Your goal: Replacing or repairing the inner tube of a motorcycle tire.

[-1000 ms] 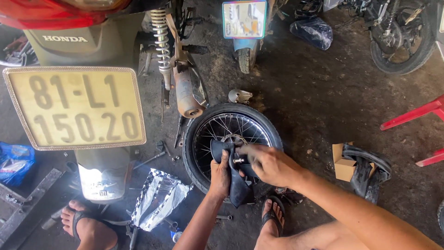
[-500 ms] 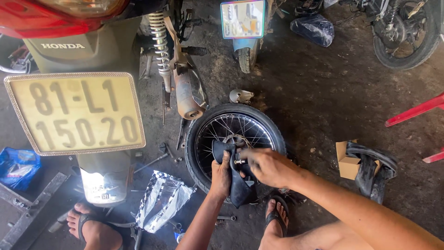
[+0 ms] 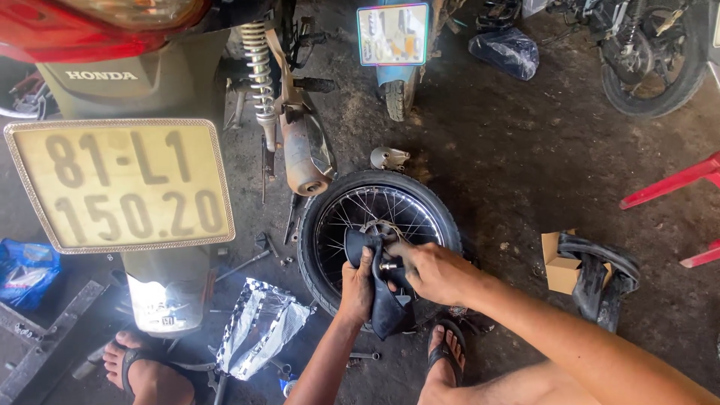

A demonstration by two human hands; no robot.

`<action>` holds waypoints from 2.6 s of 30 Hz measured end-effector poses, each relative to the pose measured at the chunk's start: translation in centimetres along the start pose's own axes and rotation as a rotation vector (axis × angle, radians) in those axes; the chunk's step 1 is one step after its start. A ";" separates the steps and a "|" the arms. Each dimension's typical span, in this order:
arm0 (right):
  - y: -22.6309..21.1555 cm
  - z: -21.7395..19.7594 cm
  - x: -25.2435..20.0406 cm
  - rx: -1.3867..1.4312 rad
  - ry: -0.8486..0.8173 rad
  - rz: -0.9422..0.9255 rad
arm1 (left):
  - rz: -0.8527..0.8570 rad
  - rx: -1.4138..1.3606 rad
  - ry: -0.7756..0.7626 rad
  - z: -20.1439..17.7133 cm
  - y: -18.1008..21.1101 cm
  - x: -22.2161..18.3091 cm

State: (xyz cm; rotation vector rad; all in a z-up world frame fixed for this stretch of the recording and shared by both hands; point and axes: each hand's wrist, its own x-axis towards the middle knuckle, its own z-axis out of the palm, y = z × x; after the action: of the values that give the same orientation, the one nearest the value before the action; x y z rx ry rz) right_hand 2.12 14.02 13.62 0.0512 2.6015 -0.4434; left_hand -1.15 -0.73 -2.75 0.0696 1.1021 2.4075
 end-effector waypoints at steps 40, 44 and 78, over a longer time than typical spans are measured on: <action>2.5 2.9 0.8 -0.155 0.025 -0.148 | -0.054 0.021 -0.081 0.8 0.0 -0.4; 1.4 1.8 0.3 0.013 0.293 -0.183 | -0.069 0.004 -0.089 2.0 1.2 -1.0; -0.7 0.0 -0.9 -0.065 0.002 -0.135 | 0.022 0.122 -0.065 0.4 0.1 -0.2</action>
State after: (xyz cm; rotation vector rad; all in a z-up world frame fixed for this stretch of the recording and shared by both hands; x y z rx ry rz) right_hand 2.81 13.38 14.26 -0.1462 2.6294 -0.4062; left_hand -0.96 -0.58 -2.33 0.2004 1.2230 2.3373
